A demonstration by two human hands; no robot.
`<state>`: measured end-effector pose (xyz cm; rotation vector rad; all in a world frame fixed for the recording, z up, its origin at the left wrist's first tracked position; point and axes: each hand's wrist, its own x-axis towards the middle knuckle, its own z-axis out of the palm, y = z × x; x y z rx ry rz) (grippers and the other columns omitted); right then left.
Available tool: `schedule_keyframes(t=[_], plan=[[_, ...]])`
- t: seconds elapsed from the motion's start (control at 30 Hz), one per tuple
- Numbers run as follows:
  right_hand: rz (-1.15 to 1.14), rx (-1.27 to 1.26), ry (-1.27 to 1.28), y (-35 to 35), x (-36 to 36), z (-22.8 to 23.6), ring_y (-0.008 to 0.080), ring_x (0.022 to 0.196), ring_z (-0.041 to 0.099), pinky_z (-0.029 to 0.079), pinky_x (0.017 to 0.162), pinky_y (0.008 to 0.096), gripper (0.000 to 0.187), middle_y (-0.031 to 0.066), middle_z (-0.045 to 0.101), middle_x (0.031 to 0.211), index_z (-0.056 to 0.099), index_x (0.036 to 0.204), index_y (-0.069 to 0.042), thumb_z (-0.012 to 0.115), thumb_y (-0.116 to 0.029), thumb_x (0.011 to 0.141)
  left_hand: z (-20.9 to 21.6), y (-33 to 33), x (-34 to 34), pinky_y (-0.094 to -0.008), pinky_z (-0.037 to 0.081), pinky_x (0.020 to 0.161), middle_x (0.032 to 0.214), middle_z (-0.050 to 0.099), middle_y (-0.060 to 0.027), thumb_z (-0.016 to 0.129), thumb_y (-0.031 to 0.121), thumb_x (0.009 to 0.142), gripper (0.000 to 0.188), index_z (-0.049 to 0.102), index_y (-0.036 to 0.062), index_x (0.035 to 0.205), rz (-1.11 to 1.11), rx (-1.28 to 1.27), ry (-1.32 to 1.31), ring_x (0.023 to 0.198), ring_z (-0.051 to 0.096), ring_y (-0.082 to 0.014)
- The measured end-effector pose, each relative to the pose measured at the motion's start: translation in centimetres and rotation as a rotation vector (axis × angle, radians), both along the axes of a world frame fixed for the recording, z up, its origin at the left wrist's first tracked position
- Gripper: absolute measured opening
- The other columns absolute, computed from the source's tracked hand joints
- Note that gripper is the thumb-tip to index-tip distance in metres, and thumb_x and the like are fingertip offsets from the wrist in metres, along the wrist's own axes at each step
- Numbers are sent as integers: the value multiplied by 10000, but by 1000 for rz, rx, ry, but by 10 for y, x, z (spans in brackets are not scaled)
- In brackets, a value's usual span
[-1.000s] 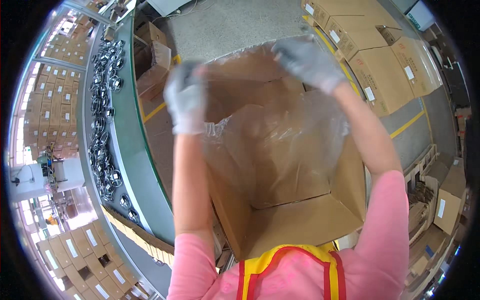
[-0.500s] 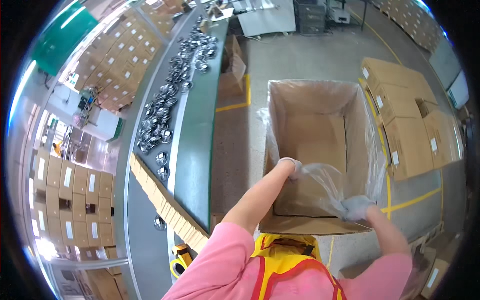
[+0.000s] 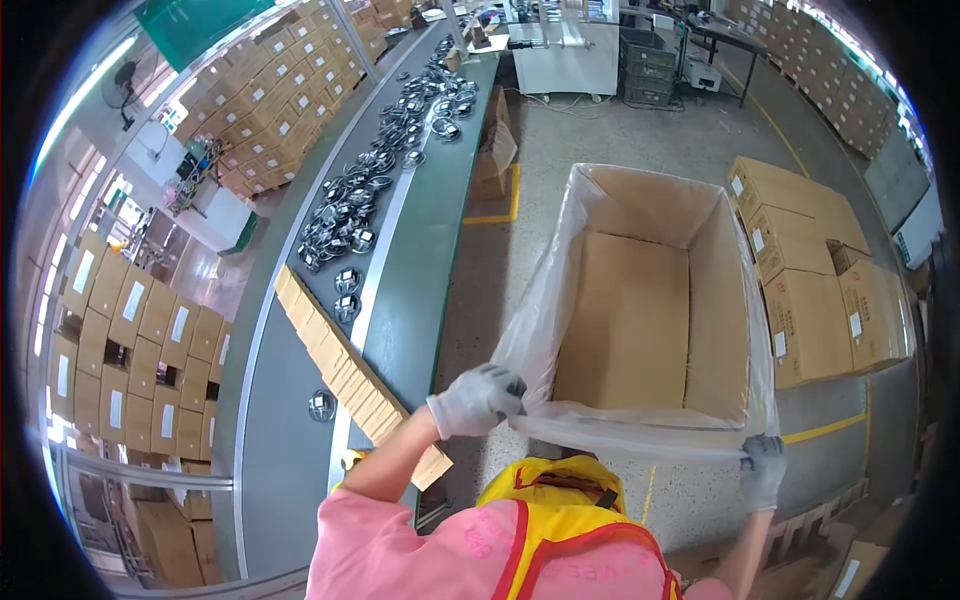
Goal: Packing electronic components from a conveyor belt into a cardboard box with protective dividers and liners.
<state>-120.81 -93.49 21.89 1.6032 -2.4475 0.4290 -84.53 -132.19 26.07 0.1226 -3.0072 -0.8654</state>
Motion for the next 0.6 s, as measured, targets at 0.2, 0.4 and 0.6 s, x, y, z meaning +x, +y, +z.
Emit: schedule_keyframes(t=[0.2,0.4,0.6], plan=[[-89,503,-70,42,0,-196,325,979,605,474,846,430,201,137,650,1014,667,932,-110,593,-188,762,-121,39,66,-420,459,908,1025,629,-57,632,130,751,177,693,201,901,294,-221,-262,1005,591,-276],[-249,866,-414,3,20,-152,330,1057,608,479,912,436,314,145,645,1136,685,1040,-128,574,-314,812,-147,-30,146,-494,423,931,1246,491,-229,675,261,798,476,519,96,1216,1566,-247,57,1124,491,-425],[-148,858,-344,-17,9,-179,325,1116,583,466,951,411,401,133,628,1194,644,1153,-136,606,-342,811,-113,-92,147,-566,232,1098,1549,173,-199,706,653,667,1161,131,108,1515,2194,100,-419,1401,211,-424]])
